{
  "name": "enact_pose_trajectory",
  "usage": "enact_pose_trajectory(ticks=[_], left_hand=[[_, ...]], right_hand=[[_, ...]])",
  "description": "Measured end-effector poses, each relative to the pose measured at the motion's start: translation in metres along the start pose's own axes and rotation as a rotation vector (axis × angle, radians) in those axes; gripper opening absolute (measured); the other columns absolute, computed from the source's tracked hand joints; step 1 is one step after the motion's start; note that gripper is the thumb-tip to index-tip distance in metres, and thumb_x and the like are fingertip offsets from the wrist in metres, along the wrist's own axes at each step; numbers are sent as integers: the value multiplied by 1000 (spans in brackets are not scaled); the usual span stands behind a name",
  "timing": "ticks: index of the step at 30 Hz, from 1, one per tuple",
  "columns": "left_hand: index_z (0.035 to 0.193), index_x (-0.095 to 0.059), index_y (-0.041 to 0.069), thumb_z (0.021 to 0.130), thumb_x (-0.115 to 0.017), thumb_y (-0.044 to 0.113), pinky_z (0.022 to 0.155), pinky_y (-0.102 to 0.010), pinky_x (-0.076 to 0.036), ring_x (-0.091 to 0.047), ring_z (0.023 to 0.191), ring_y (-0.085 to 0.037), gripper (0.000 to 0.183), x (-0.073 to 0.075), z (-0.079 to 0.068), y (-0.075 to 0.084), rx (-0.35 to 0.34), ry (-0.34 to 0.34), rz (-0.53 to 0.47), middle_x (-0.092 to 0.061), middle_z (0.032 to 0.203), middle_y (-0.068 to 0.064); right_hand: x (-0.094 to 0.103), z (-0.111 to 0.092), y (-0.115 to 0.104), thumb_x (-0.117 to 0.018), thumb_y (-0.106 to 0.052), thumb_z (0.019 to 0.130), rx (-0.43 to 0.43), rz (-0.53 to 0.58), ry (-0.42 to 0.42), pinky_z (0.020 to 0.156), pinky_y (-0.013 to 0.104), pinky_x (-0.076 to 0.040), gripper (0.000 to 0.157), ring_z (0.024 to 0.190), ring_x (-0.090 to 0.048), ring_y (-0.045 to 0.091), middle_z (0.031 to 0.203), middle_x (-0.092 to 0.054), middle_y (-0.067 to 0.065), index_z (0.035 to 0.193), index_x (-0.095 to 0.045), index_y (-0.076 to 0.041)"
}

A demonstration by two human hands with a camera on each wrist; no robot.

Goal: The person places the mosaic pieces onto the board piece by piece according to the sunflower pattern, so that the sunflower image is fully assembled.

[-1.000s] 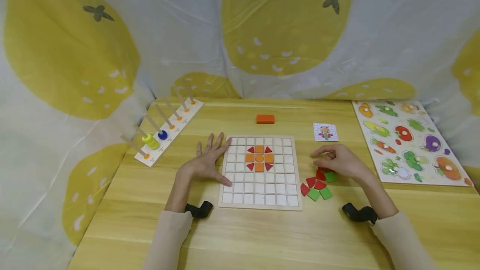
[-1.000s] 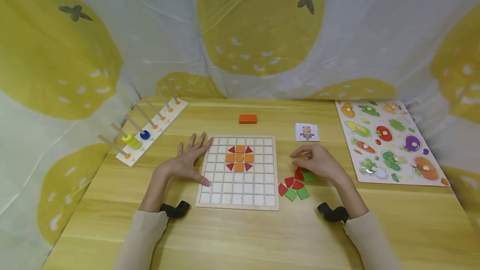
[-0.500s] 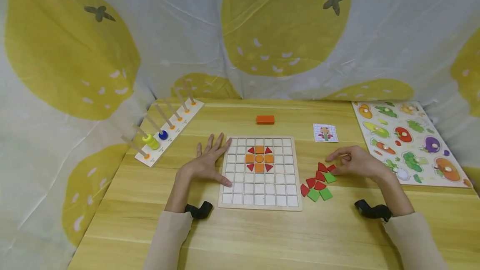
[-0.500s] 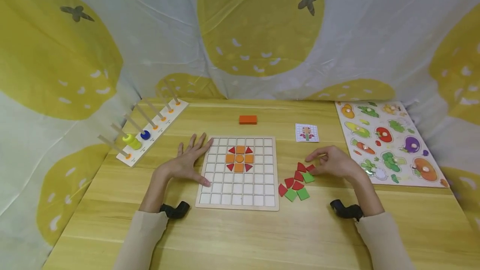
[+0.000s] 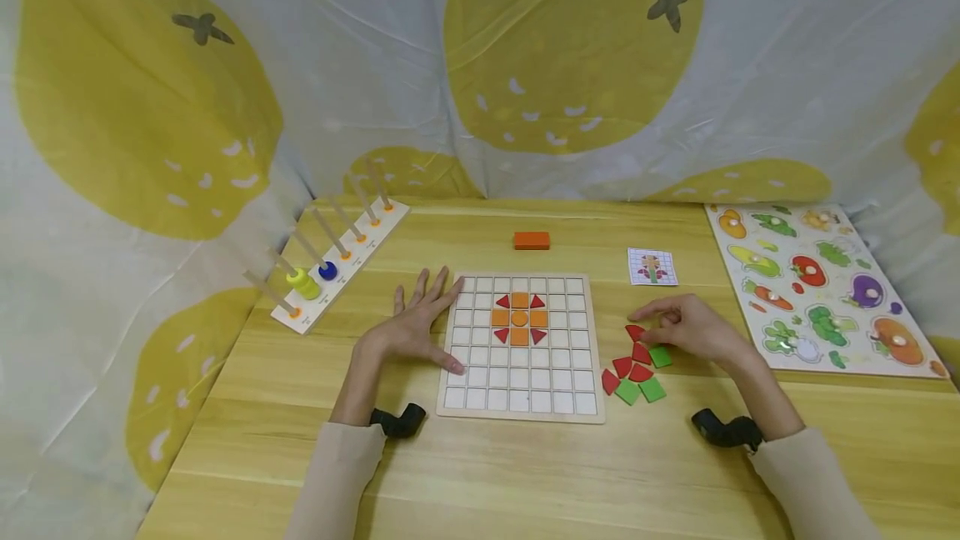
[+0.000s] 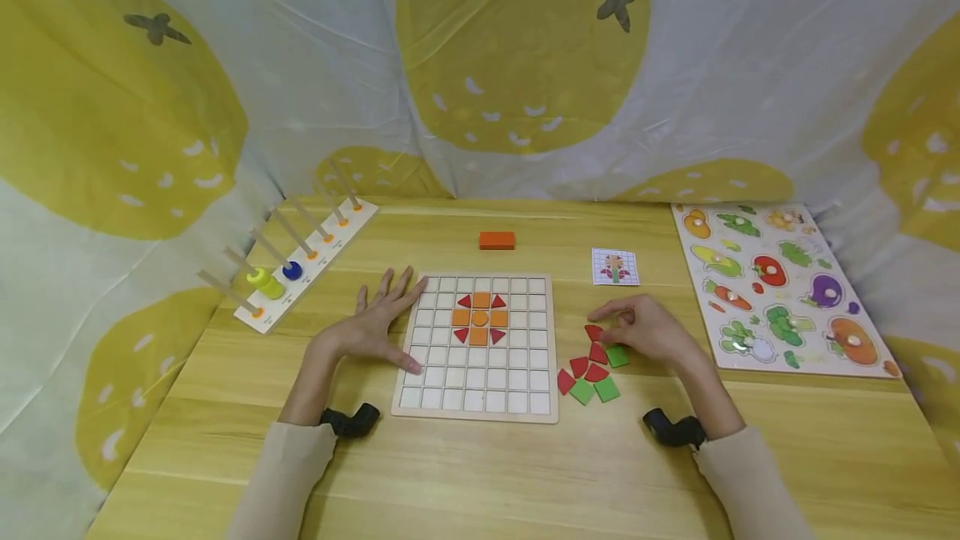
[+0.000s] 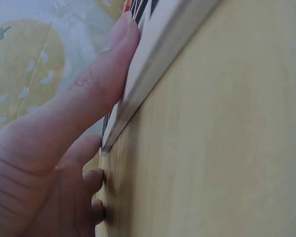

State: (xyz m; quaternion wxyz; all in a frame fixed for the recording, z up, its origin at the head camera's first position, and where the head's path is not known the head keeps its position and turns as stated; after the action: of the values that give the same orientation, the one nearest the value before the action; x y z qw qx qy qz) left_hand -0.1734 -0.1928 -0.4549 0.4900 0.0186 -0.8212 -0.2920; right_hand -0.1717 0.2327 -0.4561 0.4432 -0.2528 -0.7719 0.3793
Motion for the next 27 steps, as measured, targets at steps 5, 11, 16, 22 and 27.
enact_pose_trajectory(ticks=[5, 11, 16, 22, 27], left_hand=[[168, -2, 22, 69, -91, 58, 121, -72, 17, 25, 158, -41, 138, -1, 1, 0, -2, -2, 9, 20, 174, -11], [168, -3, 23, 69, -91, 58, 121, -72, 17, 25, 158, -40, 138, -1, 1, 0, -2, 1, 11, 19, 174, -11], [168, -3, 23, 69, -92, 58, 121, -72, 17, 25, 158, -40, 138, -1, 1, -1, -1, 0, 8, 19, 174, -11], [168, -3, 23, 69, -92, 58, 121, -72, 18, 25, 158, -40, 138, -1, 1, -2, -4, 3, 5, 19, 174, -10], [168, -4, 23, 69, -92, 57, 121, -72, 18, 26, 158, -39, 138, -1, 1, -2, -7, 3, 1, 19, 174, -10]], right_hand=[[-4, 0, -3, -83, -20, 88, -73, -44, 72, 52, 27, -32, 32, 53, -38, 10, 58, -45, -4, 110, -73, 1], [-11, 0, -10, -82, -15, 88, -13, -95, 75, 53, 25, -30, 21, 57, -37, 11, 60, -43, -3, 104, -78, -2], [-11, 1, -11, -82, -13, 88, 13, -129, 89, 51, 25, -27, 27, 54, -33, 11, 59, -36, -4, 111, -77, -2], [-13, 1, -13, -83, -17, 87, -49, -130, 101, 50, 25, -29, 30, 52, -33, 11, 57, -38, -4, 107, -70, 1], [-13, 0, -16, -83, -15, 86, -31, -176, 130, 51, 25, -29, 25, 54, -36, 13, 59, -40, -3, 104, -75, 0]])
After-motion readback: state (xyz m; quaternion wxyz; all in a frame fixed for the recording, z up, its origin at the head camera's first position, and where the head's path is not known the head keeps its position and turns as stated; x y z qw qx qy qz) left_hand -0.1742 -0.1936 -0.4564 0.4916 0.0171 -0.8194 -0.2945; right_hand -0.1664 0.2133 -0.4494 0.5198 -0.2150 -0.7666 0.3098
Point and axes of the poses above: each hand's wrist, its own z-axis towards the middle knuckle, its own x-axis out of the back of the hand, y = z × x, the point moved 3 cm from there along z, towards the middle knuckle
